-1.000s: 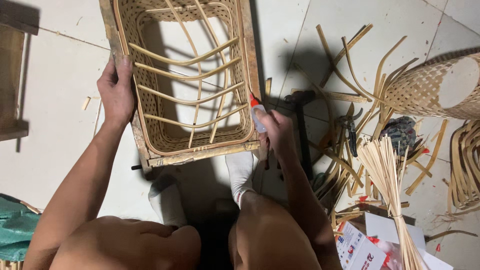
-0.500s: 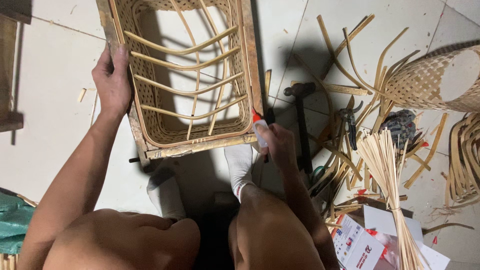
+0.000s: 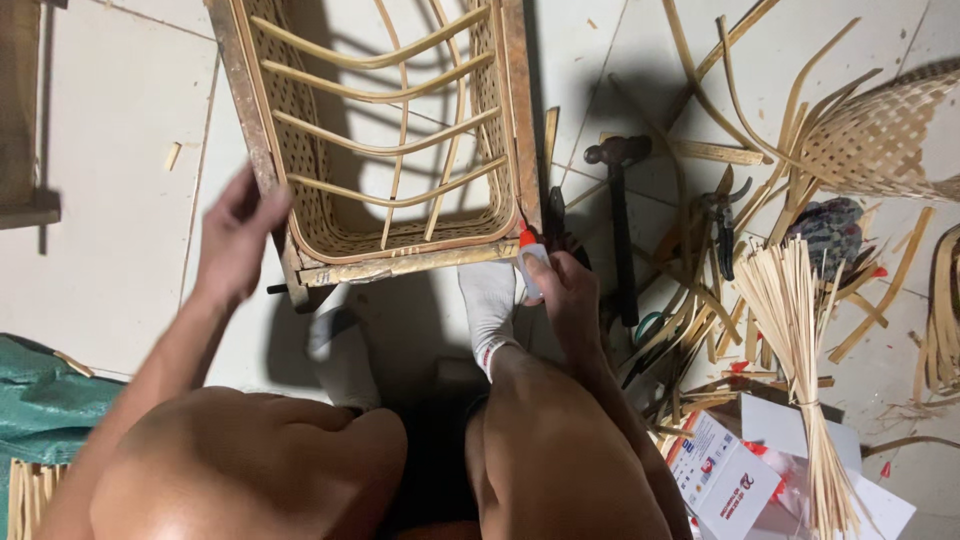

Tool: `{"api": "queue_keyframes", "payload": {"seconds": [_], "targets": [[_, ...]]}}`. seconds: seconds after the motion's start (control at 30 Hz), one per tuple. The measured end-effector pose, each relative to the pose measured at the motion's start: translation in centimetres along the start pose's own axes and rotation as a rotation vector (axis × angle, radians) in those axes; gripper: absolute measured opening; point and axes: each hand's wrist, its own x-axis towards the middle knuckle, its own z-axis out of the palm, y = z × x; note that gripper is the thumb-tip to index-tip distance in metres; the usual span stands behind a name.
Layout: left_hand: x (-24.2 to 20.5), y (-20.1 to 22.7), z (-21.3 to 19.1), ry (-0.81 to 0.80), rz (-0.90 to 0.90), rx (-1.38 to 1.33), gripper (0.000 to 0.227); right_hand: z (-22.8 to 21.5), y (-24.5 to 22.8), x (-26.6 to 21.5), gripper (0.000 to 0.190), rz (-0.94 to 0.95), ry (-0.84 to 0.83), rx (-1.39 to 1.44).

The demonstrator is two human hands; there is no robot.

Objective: The person assembles a rectangular bamboo basket by inserting curved bamboo strips into a wooden frame, applying glue to the joints, and using pliers and a hammer to secure the pieces. The person works on the floor, surrounded by bamboo strips and tools.

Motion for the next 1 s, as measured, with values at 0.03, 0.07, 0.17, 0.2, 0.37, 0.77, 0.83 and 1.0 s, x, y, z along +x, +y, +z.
{"api": "queue_keyframes", "payload": {"seconds": [0.03,0.07,0.17,0.2,0.37,0.77,0.83,1.0], "targets": [[-1.6,-0.6,-0.3,-0.011,-0.034,0.119,0.071,-0.1,-0.1,0.1,0.034,0.037,-0.012,0.025],[-2.9,-1.3,0.0,-0.016,-0.046,0.032,0.073,-0.2,-0.3,0.5,0.034,0.072,-0.026,0.047],[-5.7,-3.4,1.2,-0.026,-0.071,-0.199,0.078,-0.2,-0.3,0.6,0.031,0.123,-0.012,0.059],[-6.2,-3.9,1.4,-0.021,-0.068,-0.253,0.077,0.0,-0.3,0.5,0.032,0.108,-0.018,0.067],[-6.1,-4.5,1.4,-0.030,-0.047,-0.231,0.074,-0.3,-1.0,-2.0,0.029,0.174,-0.011,0.066],[-6.9,-2.5,1.8,-0.101,-0.048,-0.202,0.080,-3.6,-6.9,-0.3,0.051,-0.919,-0.106,-0.855],[-6.8,-2.5,1.7,-0.062,-0.090,-0.043,0.082,-3.5,-7.1,0.1,0.050,-0.920,-0.126,-0.897],[-7.0,-2.6,1.9,-0.084,-0.061,-0.214,0.084,-3.7,-7.0,0.9,0.048,-0.939,-0.156,-1.022]]}}
